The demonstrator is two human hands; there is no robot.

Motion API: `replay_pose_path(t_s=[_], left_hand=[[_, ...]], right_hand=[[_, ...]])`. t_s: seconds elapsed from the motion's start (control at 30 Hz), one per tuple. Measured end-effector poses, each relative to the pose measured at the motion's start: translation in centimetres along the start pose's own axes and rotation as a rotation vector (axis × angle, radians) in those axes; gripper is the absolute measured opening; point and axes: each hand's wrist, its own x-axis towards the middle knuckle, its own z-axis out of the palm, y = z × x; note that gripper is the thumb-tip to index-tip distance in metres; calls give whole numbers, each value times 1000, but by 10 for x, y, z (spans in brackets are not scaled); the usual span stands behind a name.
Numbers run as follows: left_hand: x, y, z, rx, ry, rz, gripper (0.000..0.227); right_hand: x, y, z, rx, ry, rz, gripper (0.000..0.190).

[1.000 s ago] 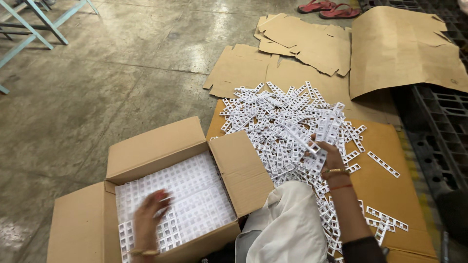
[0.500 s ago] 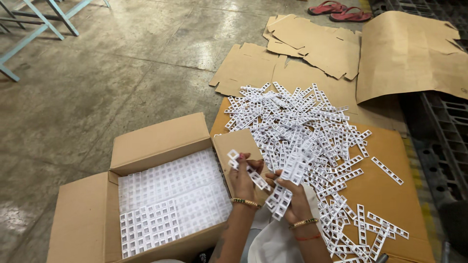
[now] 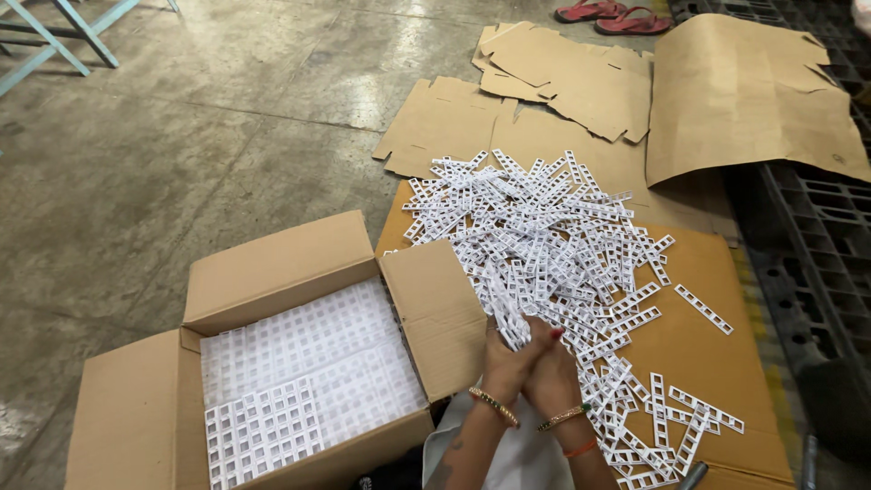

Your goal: The person sits on the floor and repeatedly picks up small white plastic grid pieces from a pile, places them into a cardboard box lined with bubble wrap, and arranges them in rows. The person occasionally adjusts the bubble wrap and continues filling the box with the plastic parts.

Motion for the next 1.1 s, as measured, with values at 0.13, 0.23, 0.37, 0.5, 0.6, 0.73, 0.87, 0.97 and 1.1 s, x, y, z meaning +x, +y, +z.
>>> replay_pose_path(t_s=[0.13,0.23,0.37,0.5,0.6,0.73,0.87,0.97,1.1], left_hand=[[6,16,4,-211,114,-262,32],[15,34,3,-320,197,-305,25],[23,48,0,-434,155,-172,22],[28,48,15,-435,110,49,21],[7,54,29,-197,38,195,28],[-24,66,43,-53,-157,261,41],[-34,70,49,10,-244,339,52],[-35,70,47,-18,-326,294,50],[-30,57,41,41,-218,201,37]], right_hand=[[-3,-13,-22,34,-141,-12,71],[-3,-14,-31,135,-115,-226,82],[-10,-16,-28,479,84,-282,62],[-21,-16,-13,1547,261,160,50],[-21,-2,-15,2504,-257,75,51],[-13,13,-2,2241,202,518,42],[-1,31,10,2253,151,313,39],[-2,19,5,2080,173,297,43],[-3,-13,-15,1719,258,295,43]])
